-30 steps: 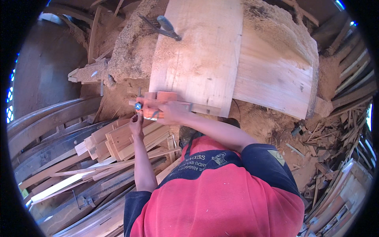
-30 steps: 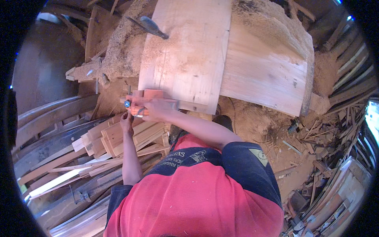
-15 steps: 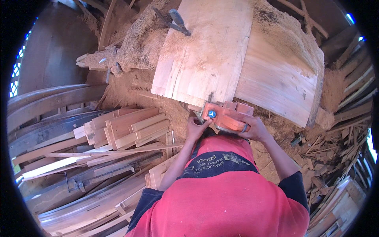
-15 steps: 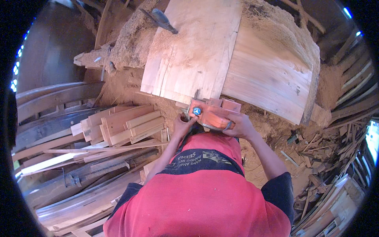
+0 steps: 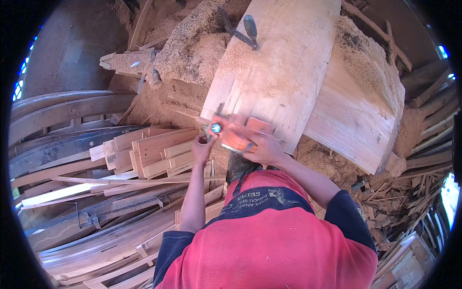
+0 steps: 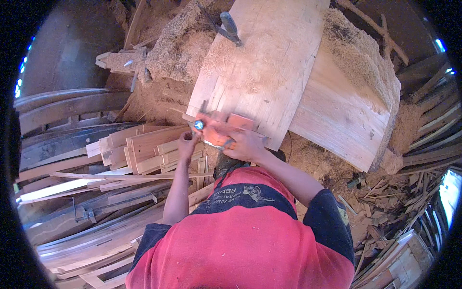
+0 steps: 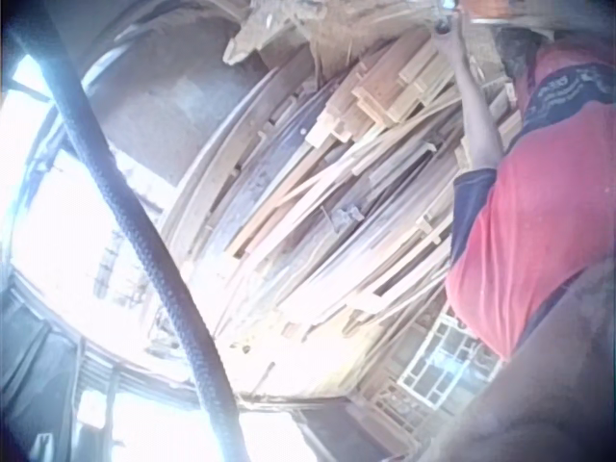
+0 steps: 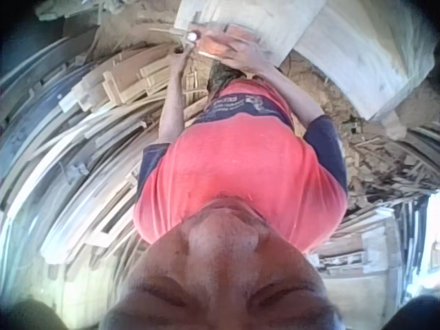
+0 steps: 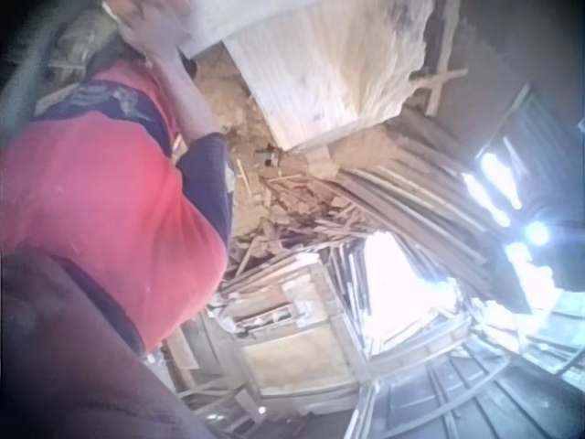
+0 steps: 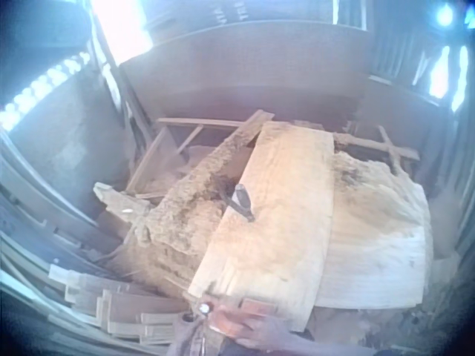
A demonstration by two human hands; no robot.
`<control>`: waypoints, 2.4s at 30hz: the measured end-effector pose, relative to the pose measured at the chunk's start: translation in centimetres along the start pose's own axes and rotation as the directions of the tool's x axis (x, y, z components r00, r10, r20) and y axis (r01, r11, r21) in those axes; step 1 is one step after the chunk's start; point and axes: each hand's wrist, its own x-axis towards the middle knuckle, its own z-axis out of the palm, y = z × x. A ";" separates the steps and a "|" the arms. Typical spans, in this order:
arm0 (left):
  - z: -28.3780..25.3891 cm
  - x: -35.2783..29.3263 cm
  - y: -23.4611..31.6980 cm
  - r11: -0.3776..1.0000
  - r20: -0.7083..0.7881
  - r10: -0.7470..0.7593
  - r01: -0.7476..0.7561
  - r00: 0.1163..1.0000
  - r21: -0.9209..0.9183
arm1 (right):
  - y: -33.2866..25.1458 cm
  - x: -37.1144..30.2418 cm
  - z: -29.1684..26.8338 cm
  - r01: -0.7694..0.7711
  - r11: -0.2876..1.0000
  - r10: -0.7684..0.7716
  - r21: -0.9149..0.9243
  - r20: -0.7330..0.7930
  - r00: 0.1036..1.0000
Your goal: The person uses an electric sander to smooth the edges of a wood board clamped to a workbench, then unclamps the board and inspects it.
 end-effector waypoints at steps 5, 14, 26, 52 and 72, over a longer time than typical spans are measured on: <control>-5.3 6.9 -1.4 0.993 -0.053 0.063 -0.068 0.997 -0.096 | -3.6 7.8 3.9 0.169 0.969 -0.157 0.182 -0.079 0.984; -8.3 8.1 -0.6 0.997 0.058 -0.019 0.023 0.998 -0.068 | -4.5 8.6 3.1 0.118 0.975 -0.123 0.189 0.016 0.992; 13.7 -13.3 3.0 0.958 0.325 0.019 -0.111 0.945 0.265 | 7.6 -17.4 -11.8 -0.177 0.982 0.177 0.062 0.011 0.984; -11.4 10.9 0.2 0.988 -0.100 -0.037 0.022 0.994 -0.151 | -6.9 13.8 7.1 0.045 0.990 -0.050 0.134 0.034 0.998; 10.7 -11.7 3.7 0.992 0.229 0.026 -0.052 0.973 0.111 | 6.9 -14.2 -9.3 -0.139 0.990 0.136 0.031 0.065 0.989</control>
